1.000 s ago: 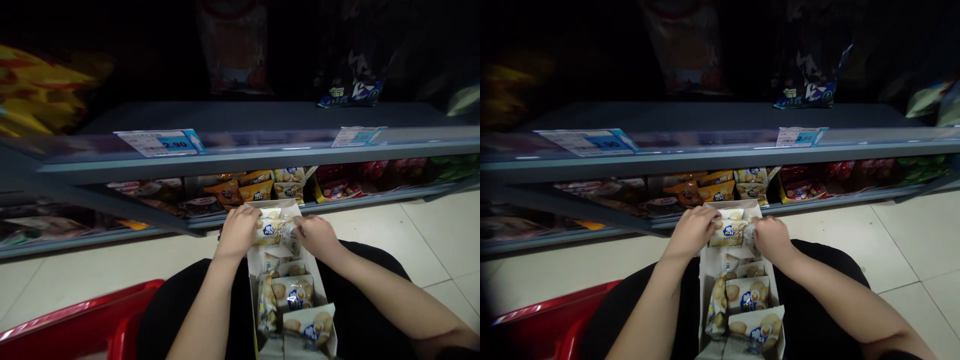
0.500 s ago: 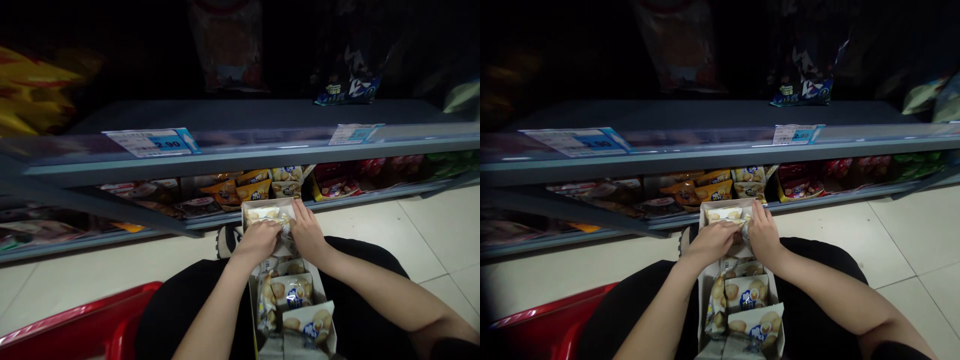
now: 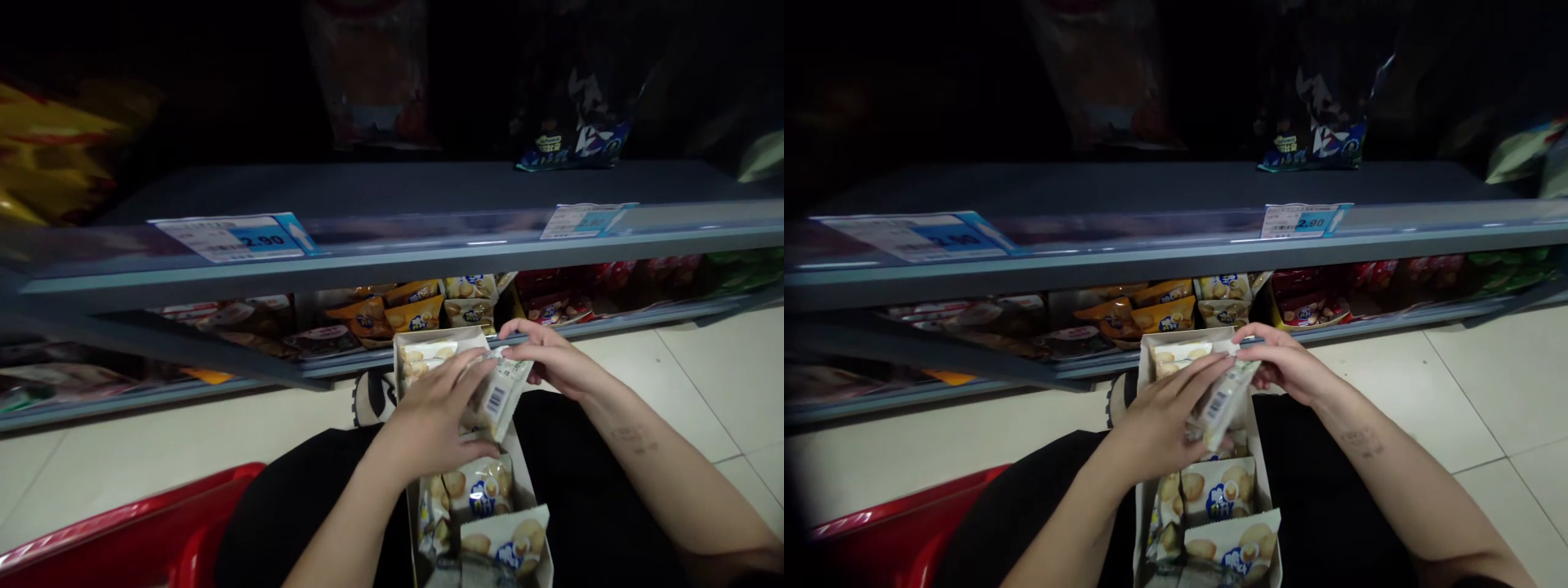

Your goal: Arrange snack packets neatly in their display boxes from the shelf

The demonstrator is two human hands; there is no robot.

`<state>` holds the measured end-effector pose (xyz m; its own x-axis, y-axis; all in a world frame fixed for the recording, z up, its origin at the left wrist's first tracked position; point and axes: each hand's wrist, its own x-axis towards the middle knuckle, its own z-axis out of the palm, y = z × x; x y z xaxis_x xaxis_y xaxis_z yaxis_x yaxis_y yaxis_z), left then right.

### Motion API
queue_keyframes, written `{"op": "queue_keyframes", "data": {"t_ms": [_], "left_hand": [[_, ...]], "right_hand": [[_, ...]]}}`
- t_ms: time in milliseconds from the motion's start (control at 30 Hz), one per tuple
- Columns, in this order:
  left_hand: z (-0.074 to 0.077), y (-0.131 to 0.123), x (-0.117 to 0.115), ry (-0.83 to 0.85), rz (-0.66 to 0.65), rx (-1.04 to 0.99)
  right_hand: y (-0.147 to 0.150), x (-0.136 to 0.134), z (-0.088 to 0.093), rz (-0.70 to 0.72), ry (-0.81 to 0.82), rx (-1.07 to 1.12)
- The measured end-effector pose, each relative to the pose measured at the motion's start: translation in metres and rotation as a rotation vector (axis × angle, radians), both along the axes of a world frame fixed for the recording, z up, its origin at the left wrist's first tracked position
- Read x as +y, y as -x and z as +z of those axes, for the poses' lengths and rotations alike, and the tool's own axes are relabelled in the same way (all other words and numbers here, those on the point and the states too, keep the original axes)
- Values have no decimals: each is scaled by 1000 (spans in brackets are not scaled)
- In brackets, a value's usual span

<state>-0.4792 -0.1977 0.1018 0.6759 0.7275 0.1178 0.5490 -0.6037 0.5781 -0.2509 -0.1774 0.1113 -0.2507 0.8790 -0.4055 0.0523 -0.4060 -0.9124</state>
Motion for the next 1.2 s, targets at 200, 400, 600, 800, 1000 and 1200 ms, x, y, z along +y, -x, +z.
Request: {"op": "queue_keyframes", "data": {"t_ms": [200, 400, 600, 800, 1000, 1200], "left_hand": [[-13, 6, 3, 293, 386, -652], [-13, 6, 10, 833, 588, -1060], [-23, -1, 23, 694, 753, -1136], [-36, 6, 29, 521, 818, -1021], [-36, 12, 30, 537, 758, -1047], [-36, 15, 31, 455, 756, -964]], "right_hand": [[6, -3, 2, -131, -213, 236], [21, -8, -11, 8, -201, 89], [33, -8, -17, -150, -151, 137], [26, -3, -24, -54, -46, 247], [21, 3, -35, -7, -19, 270], [15, 7, -23, -136, -263, 134]]}}
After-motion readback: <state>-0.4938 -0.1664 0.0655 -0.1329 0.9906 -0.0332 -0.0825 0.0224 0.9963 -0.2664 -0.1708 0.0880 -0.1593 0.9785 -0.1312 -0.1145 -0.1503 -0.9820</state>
